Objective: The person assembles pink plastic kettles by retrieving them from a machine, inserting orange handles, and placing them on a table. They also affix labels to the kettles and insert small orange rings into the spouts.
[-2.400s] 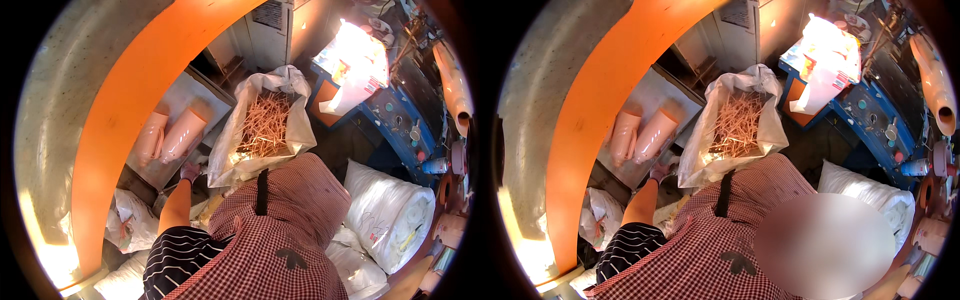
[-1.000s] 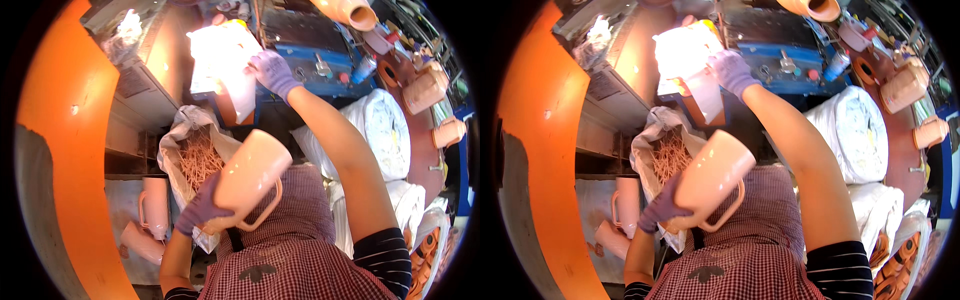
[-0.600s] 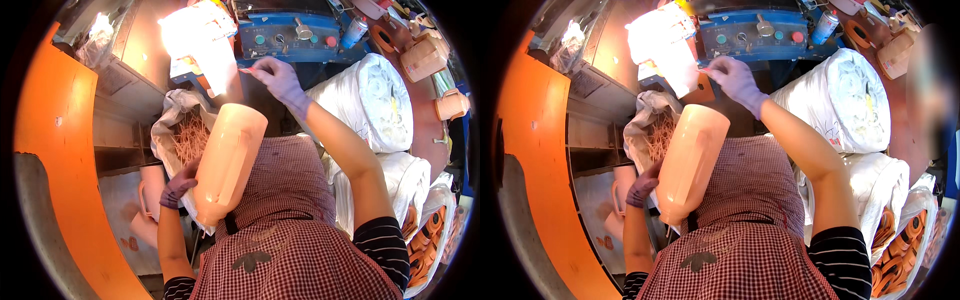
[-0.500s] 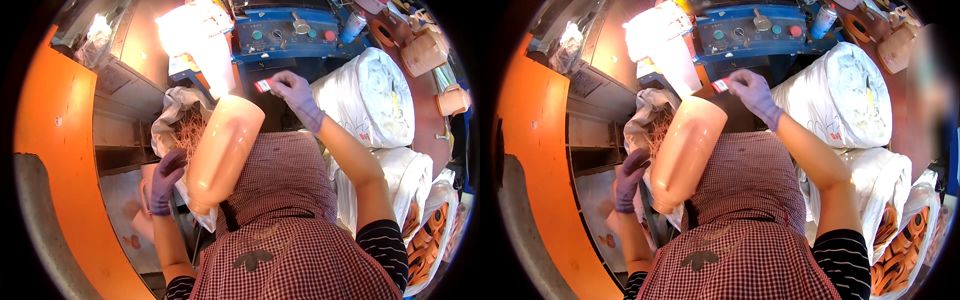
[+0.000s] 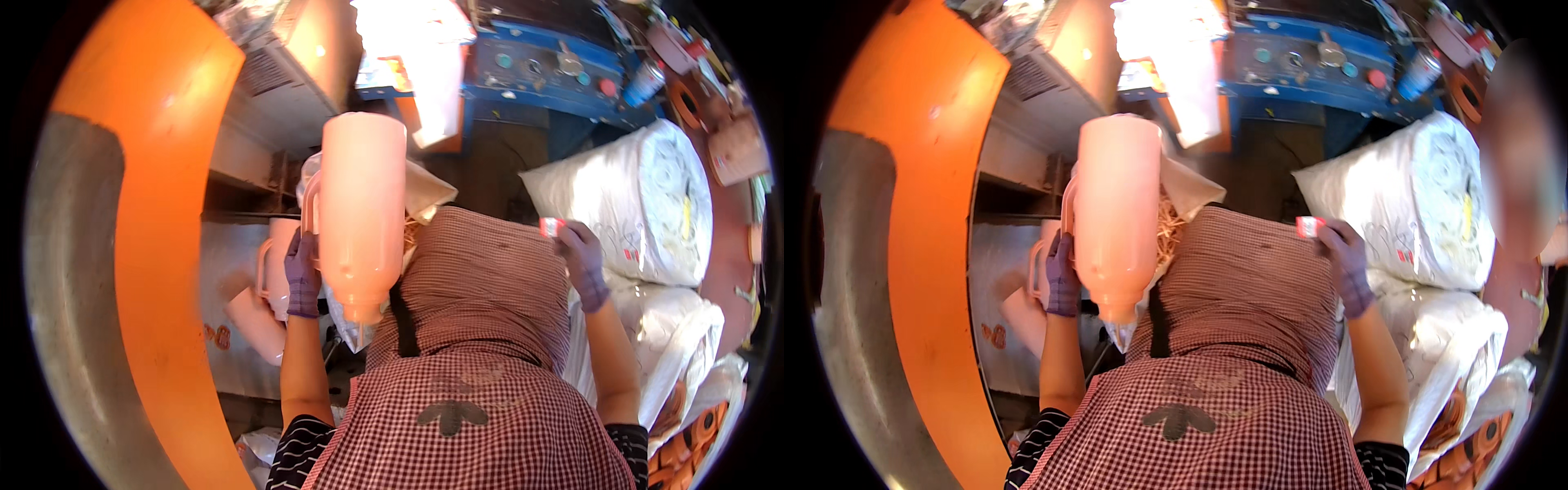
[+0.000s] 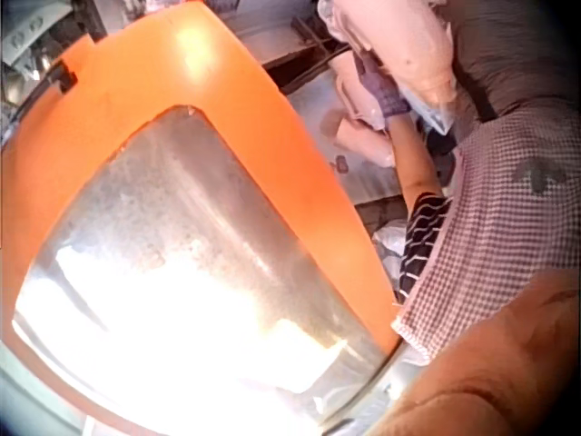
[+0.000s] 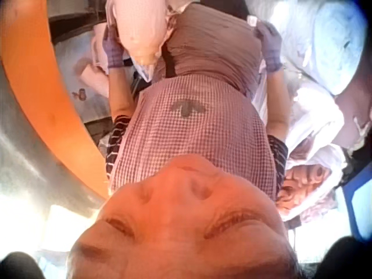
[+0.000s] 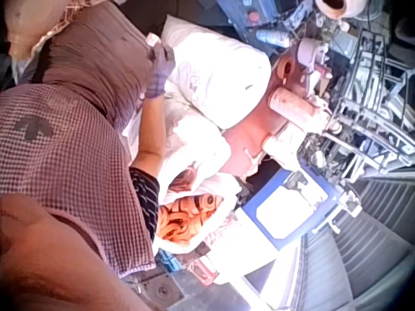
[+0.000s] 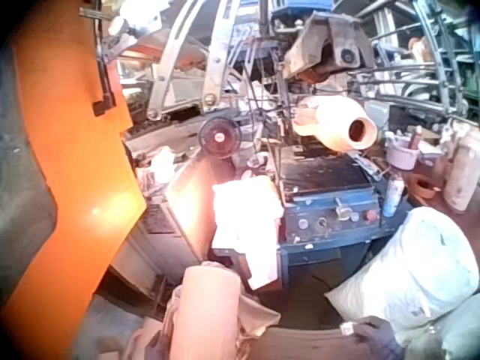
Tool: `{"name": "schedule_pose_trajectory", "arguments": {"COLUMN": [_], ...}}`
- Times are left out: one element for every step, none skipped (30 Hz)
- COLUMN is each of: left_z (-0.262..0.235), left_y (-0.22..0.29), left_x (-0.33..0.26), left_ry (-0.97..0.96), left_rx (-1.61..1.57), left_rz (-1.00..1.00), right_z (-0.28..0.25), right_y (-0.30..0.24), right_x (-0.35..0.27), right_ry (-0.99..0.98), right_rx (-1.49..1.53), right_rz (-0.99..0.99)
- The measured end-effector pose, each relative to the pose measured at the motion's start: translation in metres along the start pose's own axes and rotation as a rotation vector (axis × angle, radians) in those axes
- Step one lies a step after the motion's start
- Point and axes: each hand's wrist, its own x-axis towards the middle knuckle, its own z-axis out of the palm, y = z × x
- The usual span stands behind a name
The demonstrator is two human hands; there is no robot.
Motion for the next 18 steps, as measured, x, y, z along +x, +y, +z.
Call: {"name": "schedule_pose_trajectory", "arguments": {"left_z": [-0.007,-0.01,-0.009,-0.004,0.003,0.011,0.021,0.029,0.037,0.044,0.055,0.063,0.071,0.079,0.084,0.089,0.094,0.095], "left_y": [0.005,0.008,0.013,0.015,0.014,0.016,0.013,0.012,0.011,0.008,0.007,0.006,0.006,0.006,0.006,0.006,0.006,0.008], "left_x": [-0.004,-0.008,-0.01,-0.014,-0.016,-0.014,-0.014,-0.018,-0.019,-0.023,-0.024,-0.025,-0.026,-0.028,-0.03,-0.03,-0.031,-0.034], "left_ry": [-0.019,-0.039,-0.06,-0.079,-0.101,-0.123,-0.141,-0.155,-0.168,-0.173,-0.186,-0.197,-0.208,-0.221,-0.229,-0.235,-0.236,-0.231], "left_rx": [-0.108,-0.202,-0.274,-0.342,-0.394,-0.44,-0.481,-0.508,-0.533,-0.556,-0.564,-0.567,-0.57,-0.569,-0.566,-0.551,-0.535,-0.51], "left_rz": [-0.027,-0.047,-0.058,-0.069,-0.081,-0.085,-0.094,-0.102,-0.104,-0.111,-0.118,-0.128,-0.135,-0.147,-0.155,-0.16,-0.16,-0.161], "right_z": [-0.005,-0.007,-0.01,-0.009,-0.006,0.001,0.009,0.016,0.024,0.03,0.035,0.038,0.038,0.037,0.036,0.034,0.03,0.026], "right_y": [-0.002,0.0,0.005,0.008,0.007,0.005,0.0,-0.003,-0.007,-0.012,-0.018,-0.023,-0.025,-0.028,-0.03,-0.033,-0.033,-0.031], "right_x": [-0.004,-0.008,-0.009,-0.011,-0.015,-0.012,-0.015,-0.019,-0.02,-0.02,-0.02,-0.022,-0.023,-0.024,-0.025,-0.027,-0.028,-0.027], "right_ry": [0.02,0.058,0.059,0.033,0.02,0.006,0.001,-0.003,-0.044,-0.081,-0.109,-0.118,-0.121,-0.123,-0.125,-0.099,-0.09,-0.081], "right_rx": [-0.037,-0.004,0.032,0.074,0.111,0.138,0.159,0.18,0.174,0.164,0.161,0.151,0.162,0.172,0.181,0.177,0.186,0.193], "right_rz": [0.033,0.048,0.06,0.061,0.068,0.073,0.083,0.095,0.075,0.055,0.032,0.03,0.02,0.01,0.0,-0.013,-0.016,-0.019]}}
